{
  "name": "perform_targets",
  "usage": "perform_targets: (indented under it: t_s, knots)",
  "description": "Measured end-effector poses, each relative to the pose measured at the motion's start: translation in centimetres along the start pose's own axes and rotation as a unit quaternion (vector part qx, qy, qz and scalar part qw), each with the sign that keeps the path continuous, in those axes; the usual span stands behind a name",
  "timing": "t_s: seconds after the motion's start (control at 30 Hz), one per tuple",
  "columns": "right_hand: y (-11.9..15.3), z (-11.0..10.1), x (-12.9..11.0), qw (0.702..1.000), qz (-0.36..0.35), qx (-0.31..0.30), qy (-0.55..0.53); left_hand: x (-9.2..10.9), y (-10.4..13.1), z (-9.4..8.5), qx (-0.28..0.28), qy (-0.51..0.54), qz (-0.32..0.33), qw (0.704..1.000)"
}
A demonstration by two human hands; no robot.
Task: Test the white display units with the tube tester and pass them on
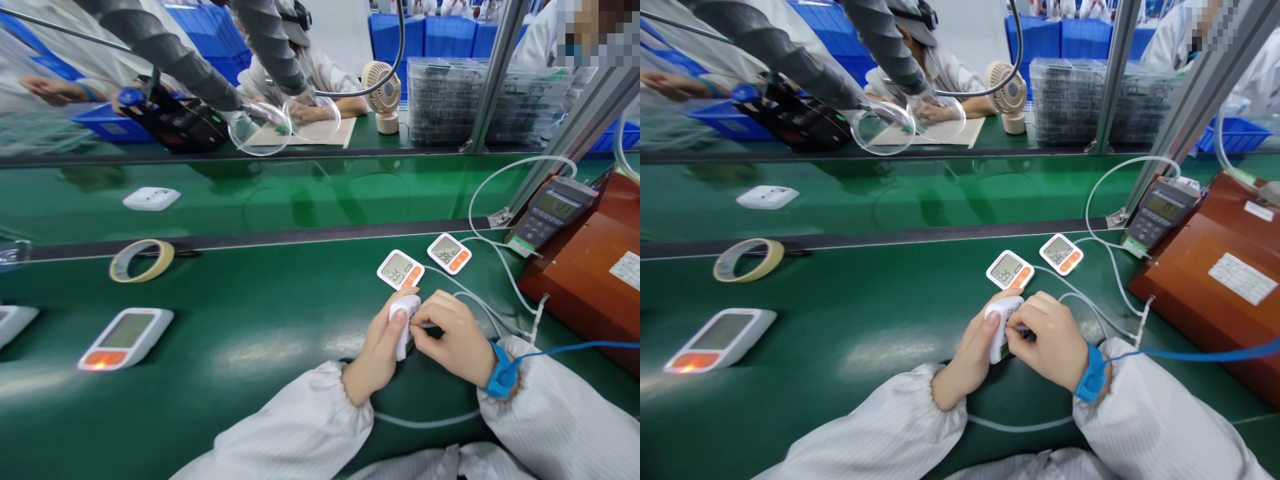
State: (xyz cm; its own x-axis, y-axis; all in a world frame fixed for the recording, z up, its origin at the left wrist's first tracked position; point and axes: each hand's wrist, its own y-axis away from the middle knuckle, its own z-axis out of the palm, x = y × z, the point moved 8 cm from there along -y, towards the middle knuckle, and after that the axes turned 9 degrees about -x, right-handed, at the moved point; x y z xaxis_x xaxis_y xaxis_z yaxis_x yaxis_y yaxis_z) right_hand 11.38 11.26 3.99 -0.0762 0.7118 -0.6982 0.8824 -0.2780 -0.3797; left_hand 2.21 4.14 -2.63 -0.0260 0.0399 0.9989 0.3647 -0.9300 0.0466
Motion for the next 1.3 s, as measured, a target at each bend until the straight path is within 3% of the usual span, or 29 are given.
perform_targets:
  t_s: [0.37,0.6,0.77,0.83,0.9,0.97,1.1,1.23,1.3]
  knots:
    - [-0.1,-0.4,0.2,1.000,-0.004,0.007,0.024,-1.0,-0.7,-0.1,-0.010,0.111,-0.030,0.993]
    - [-0.1,-0.9,-0.4,0.999,-0.017,0.016,0.046,-1.2,-0.5,-0.2,-0.015,0.216,0.016,0.976]
    - [0.6,-2.2,0.7,0.993,0.041,0.097,0.047,-0.2,-0.6,-1.2,0.054,0.223,0.045,0.972]
    - [0.7,-1.0,1.5,0.996,0.073,0.045,-0.008,0.0,-0.7,-1.6,0.078,0.211,0.045,0.973]
    - [0.8,1.0,1.8,0.994,0.091,-0.047,-0.034,0.0,-0.9,-1.2,0.056,0.197,0.037,0.978]
    - [0.9,2.2,2.0,0.990,0.101,-0.099,-0.001,0.0,-1.0,-0.8,0.020,0.166,0.028,0.986]
    - [1.0,1.8,2.7,0.985,0.145,-0.082,0.045,0.8,-1.0,-0.8,-0.029,0.101,0.049,0.993]
    - [1.0,0.8,3.3,0.984,0.169,-0.044,-0.024,1.1,-0.8,1.1,-0.153,0.137,0.002,0.979]
    - [0.9,0.6,3.4,0.984,0.166,-0.040,-0.060,1.2,-0.7,1.5,-0.170,0.160,-0.012,0.972]
